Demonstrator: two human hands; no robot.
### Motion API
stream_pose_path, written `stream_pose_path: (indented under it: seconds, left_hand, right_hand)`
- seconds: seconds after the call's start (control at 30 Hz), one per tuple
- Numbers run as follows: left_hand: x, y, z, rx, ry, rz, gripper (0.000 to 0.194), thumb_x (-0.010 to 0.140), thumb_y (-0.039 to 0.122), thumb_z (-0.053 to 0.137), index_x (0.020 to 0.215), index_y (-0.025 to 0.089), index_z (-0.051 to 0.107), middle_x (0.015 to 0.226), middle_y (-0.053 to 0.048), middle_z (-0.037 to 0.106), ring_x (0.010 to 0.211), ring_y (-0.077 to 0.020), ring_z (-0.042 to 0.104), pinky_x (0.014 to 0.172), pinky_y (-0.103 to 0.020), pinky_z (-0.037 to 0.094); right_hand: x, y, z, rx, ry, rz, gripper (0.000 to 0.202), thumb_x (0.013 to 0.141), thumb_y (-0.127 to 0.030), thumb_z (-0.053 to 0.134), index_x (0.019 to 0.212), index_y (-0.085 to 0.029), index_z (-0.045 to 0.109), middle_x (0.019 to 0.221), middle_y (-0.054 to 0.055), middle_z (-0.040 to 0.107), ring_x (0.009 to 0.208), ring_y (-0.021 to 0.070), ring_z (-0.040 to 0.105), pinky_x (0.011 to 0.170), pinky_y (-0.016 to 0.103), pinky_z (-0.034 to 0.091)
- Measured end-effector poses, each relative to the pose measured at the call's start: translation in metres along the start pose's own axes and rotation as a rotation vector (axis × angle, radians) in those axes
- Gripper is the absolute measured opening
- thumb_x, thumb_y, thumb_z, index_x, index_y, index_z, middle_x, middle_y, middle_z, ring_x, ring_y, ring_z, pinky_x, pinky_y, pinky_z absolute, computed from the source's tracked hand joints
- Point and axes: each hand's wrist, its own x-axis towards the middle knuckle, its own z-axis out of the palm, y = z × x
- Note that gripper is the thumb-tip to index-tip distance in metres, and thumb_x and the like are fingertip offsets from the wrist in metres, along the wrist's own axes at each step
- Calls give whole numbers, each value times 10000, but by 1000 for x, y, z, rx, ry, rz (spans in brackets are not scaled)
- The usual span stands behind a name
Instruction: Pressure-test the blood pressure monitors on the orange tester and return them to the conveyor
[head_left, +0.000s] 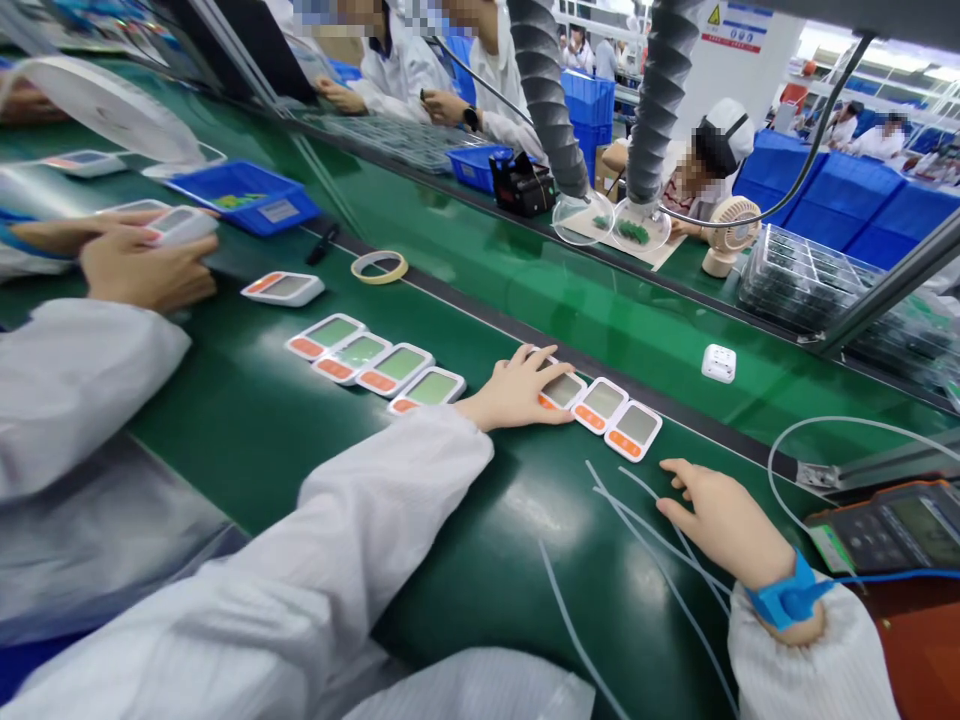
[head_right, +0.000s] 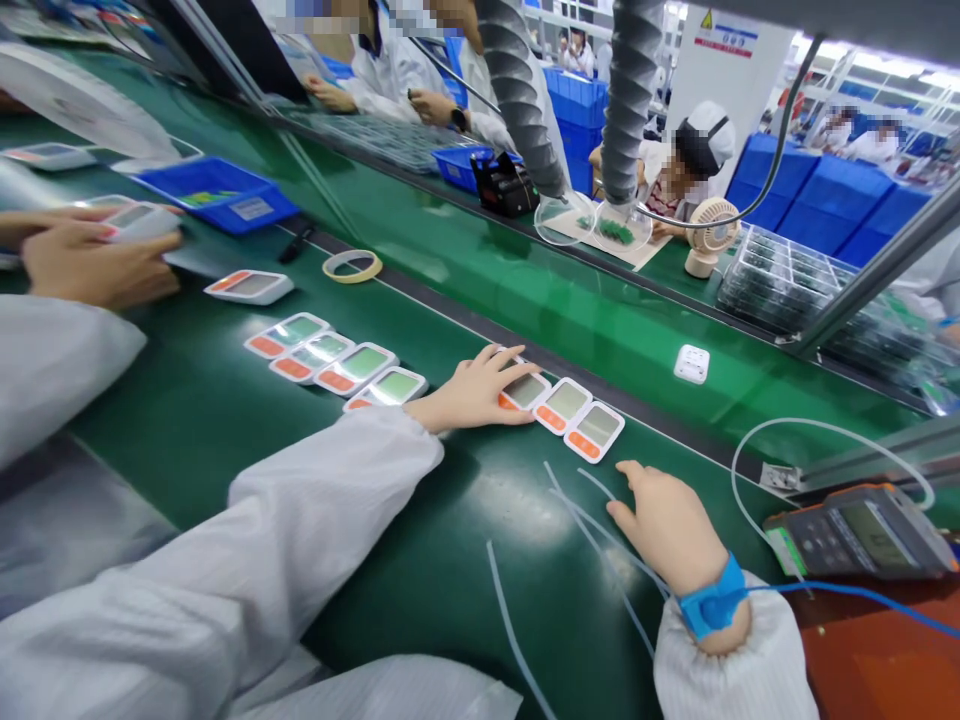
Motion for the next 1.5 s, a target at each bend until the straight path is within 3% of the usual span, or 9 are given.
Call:
stream_pose_path:
  seconds: [0.23,0.37,0.6,0.8,0.97,1.1,1.23,1.33,1.5]
  left_hand:
    - [3,4,-8,12,56,15,651,624,498,696,1228,283,583,1560,-109,318,1383,-425,289,993,-637,385]
    - [56,7,-15,45,202,-46,682,618,520,706,1246,287,578,1561,-102,315,1391,-440,253,1019,-668,342]
    - [172,38,-4,-32,148,-104,768,610,564,734,1311,304,558,1606,-104,235,1381,-485,253,1014,-688,316]
    - [212,35,14,-70,206,-182,737,769,720,539,1391,325,518,1579,-108,309,1418,-470,196,1075,-674,221]
    - [175,56,1,-77,106,-194,686,833,668,504,1401,284,524,1600,-154,250,1444,-459,195,1091,-717,155]
    - [81,97,6,-112,38,-21,807,773,818,444,1386,301,533,1585,-140,300,1440,-495,199,1065,-772,158]
    - [5,125,27,-41,-10,-46,966,668,850,550,1469,321,436,1625,-166,201,1438,-571,101,1028,-802,171]
    - [-9,135,37,-14,-1,-51,991,660,785,614,1485,272,416,1620,-189,199,1430,-570,127,1037,-785,187]
    - [0,145,35,-26,2,92,885,586,624,727,1372,269,529,1570,-165,324,1377,-542,249,979,-705,340]
  right_hand:
    - [-4,0,-5,22,36,-22,441,924,-265,595,1353,-172,555,1093,111,688,1030,268,667,903,400,507]
    - [-8,1,-10,30,61,-20,451,921,-268,602,1360,-184,548,1098,110,685,1041,271,663,890,398,508]
    - [-10,1,-13,63,53,-29,442,920,-262,600,1355,-199,556,1093,108,689,1036,256,659,895,370,500]
    - [-8,3,-13,78,57,-19,448,919,-265,603,1359,-197,553,1111,111,684,1044,255,658,913,379,497]
    - [-9,5,-14,99,61,-8,460,917,-269,604,1367,-198,544,1124,109,680,1035,255,659,910,381,500]
    - [-11,4,-16,94,72,-24,456,916,-257,600,1363,-188,547,1131,108,678,1024,260,660,896,392,507]
    - [-11,2,-14,78,67,-36,443,909,-258,602,1346,-192,563,1103,108,682,1004,251,663,891,377,508]
    - [-13,3,-14,87,78,-49,414,908,-259,597,1318,-206,581,1105,99,683,1000,248,663,890,375,508]
    - [-17,6,-16,95,122,-51,382,913,-282,592,1289,-218,600,1127,94,682,1012,244,659,902,364,496]
